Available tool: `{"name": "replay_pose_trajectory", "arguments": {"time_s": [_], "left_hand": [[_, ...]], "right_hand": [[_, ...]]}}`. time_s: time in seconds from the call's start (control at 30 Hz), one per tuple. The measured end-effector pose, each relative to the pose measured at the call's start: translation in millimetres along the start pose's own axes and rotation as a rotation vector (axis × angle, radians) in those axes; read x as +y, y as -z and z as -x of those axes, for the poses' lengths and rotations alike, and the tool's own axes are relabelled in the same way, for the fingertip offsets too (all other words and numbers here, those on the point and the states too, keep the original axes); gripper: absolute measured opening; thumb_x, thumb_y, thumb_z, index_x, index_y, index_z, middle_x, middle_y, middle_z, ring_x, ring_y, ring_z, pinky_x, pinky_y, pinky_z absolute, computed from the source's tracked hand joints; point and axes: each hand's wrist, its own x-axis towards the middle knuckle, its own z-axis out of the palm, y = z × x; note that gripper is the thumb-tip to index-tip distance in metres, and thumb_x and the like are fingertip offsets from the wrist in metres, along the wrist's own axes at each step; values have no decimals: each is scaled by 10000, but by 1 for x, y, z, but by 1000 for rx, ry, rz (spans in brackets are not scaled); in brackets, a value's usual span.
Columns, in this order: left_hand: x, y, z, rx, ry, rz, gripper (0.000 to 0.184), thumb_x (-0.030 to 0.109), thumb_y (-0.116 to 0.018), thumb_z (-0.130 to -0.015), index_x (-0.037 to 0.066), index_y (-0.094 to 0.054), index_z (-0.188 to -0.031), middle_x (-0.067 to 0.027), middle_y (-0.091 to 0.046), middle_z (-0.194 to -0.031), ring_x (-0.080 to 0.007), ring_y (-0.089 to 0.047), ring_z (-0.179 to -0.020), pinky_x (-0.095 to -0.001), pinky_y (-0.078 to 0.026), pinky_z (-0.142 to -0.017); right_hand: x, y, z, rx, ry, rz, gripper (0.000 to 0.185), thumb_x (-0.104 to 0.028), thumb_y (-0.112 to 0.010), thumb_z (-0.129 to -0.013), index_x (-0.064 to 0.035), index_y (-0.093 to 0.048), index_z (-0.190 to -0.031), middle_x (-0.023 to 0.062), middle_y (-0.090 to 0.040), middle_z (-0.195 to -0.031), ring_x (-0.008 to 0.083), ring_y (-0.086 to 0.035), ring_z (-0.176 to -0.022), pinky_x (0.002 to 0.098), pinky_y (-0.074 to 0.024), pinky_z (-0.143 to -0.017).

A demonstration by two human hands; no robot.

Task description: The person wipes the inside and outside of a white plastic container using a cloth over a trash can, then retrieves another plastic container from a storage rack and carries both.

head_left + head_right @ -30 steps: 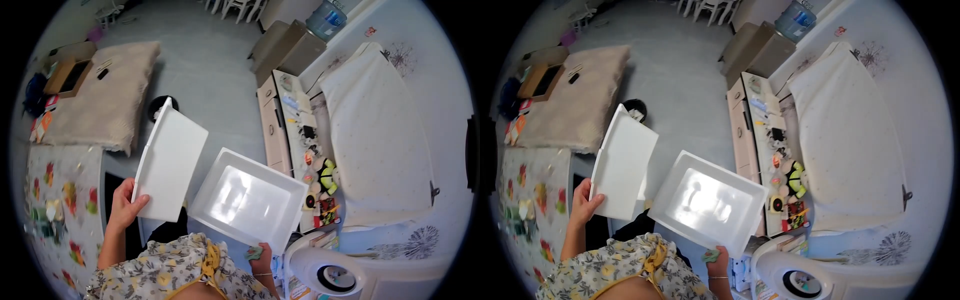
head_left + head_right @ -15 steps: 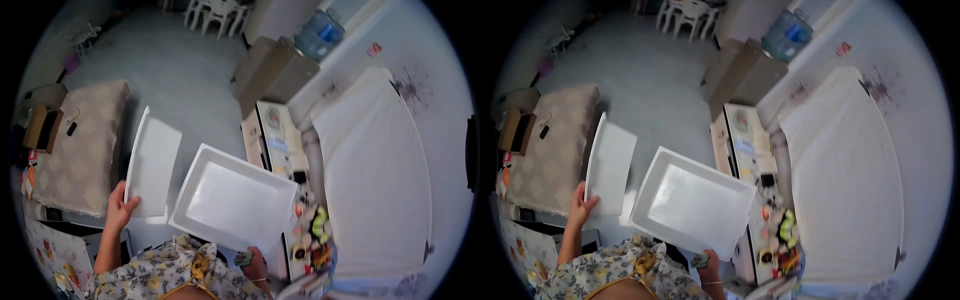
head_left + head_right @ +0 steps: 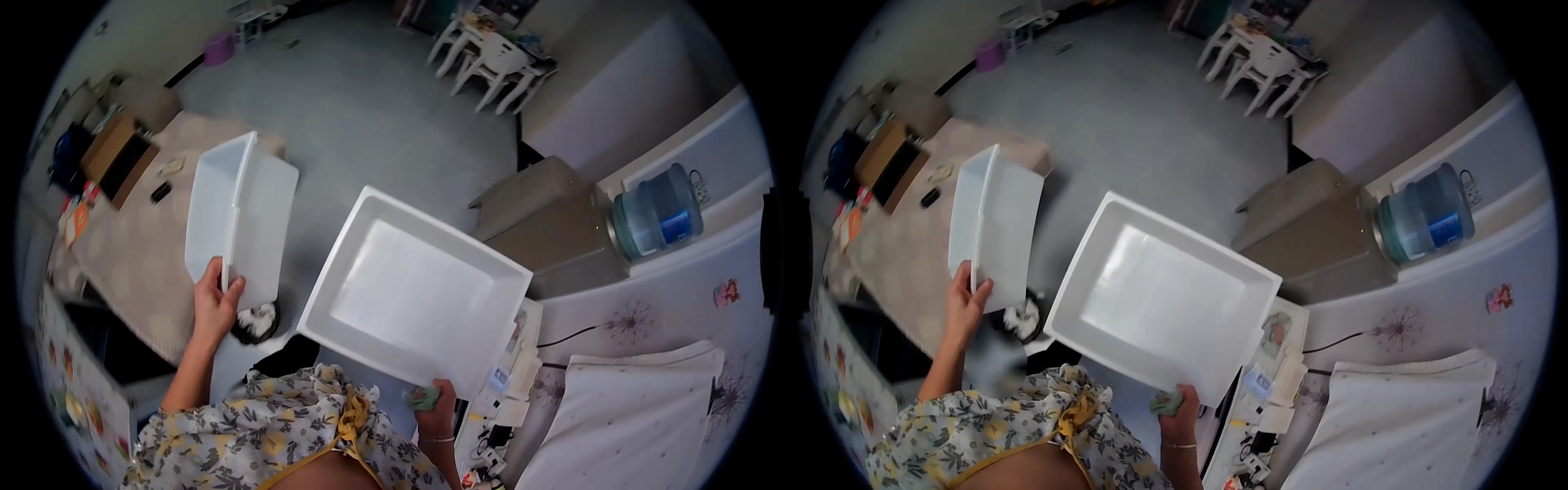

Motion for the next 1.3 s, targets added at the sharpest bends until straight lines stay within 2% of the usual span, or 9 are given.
{"name": "replay_pose_trajectory", "arguments": {"time_s": [0.4, 0.63, 0.73, 0.83, 0.93, 1.07, 1.13, 1.2, 1.3], "left_hand": [[-10, -242, -330, -186, -229, -159, 232, 3, -539, -846, -14, -511, -1076, -123, -581, -813, -163, -527, -729, -285, -451, -693], [-42, -301, -456, 6, -107, -167, 405, 41, -572, -896, -113, -441, -1246, -191, -556, -1192, -214, -524, -1096, -292, -403, -945], [-15, -317, -508, 119, -99, -217, 338, 16, -579, -878, -67, -484, -1192, -193, -616, -1028, -229, -606, -936, -300, -472, -811], [-3, -319, -590, 184, -198, -382, 265, 50, -590, -873, -6, -509, -1118, -209, -614, -809, -342, -624, -720, -369, -487, -648], [-14, -329, -680, 214, -113, -409, 262, 122, -627, -867, 4, -517, -1073, -207, -599, -763, -393, -589, -680, -399, -470, -600], [-15, -351, -793, 110, -206, -423, 403, 263, -723, -806, -4, -518, -1026, -219, -591, -749, -424, -567, -669, -424, -459, -582], [-23, -375, -861, 60, -189, -469, 534, 294, -785, -727, -19, -500, -1053, -218, -603, -748, -424, -590, -687, -439, -474, -595], [-32, -408, -910, -10, -181, -344, 545, 252, -788, -703, -21, -491, -1070, -210, -617, -767, -412, -606, -697, -445, -485, -601], [6, -450, -997, -142, -256, -470, 515, 196, -766, -698, -31, -489, -1069, -213, -622, -780, -405, -615, -701, -450, -490, -595]], "right_hand": [[-98, -175, -187, 172, -50, -32, 107, -151, -567, -814, -47, -570, -844, 69, -565, -715, 214, -584, -614, 352, -508, -536], [-159, -278, -374, -30, 75, 164, 79, -51, -600, -791, -26, -561, -855, 42, -548, -725, 165, -561, -610, 303, -476, -531], [-193, -364, -423, -102, -105, 192, 74, -11, -561, -795, -20, -568, -868, 51, -551, -780, 165, -581, -667, 312, -492, -559], [-182, -435, -488, -78, -15, 234, 123, -97, -517, -818, -81, -496, -698, 38, -509, -689, 179, -559, -622, 339, -480, -574], [-189, -509, -545, -58, -117, 289, 73, -125, -537, -803, -52, -542, -814, 59, -533, -703, 214, -572, -635, 359, -489, -592], [-185, -562, -599, -318, 871, 1269, 141, -81, -524, -824, -63, -554, -961, 83, -575, -759, 245, -591, -658, 383, -504, -643], [-201, -618, -633, 22, -152, 189, 123, -103, -538, -820, -69, -547, -937, 96, -583, -761, 259, -602, -666, 396, -516, -659], [-216, -622, -665, -19, 162, 549, 144, -172, -545, -806, -67, -541, -905, 99, -580, -742, 265, -612, -666, 418, -527, -655], [-251, -685, -706, 142, 36, 247, 176, -201, -541, -789, -68, -532, -903, 102, -580, -738, 269, -611, -655, 427, -525, -640]]}}
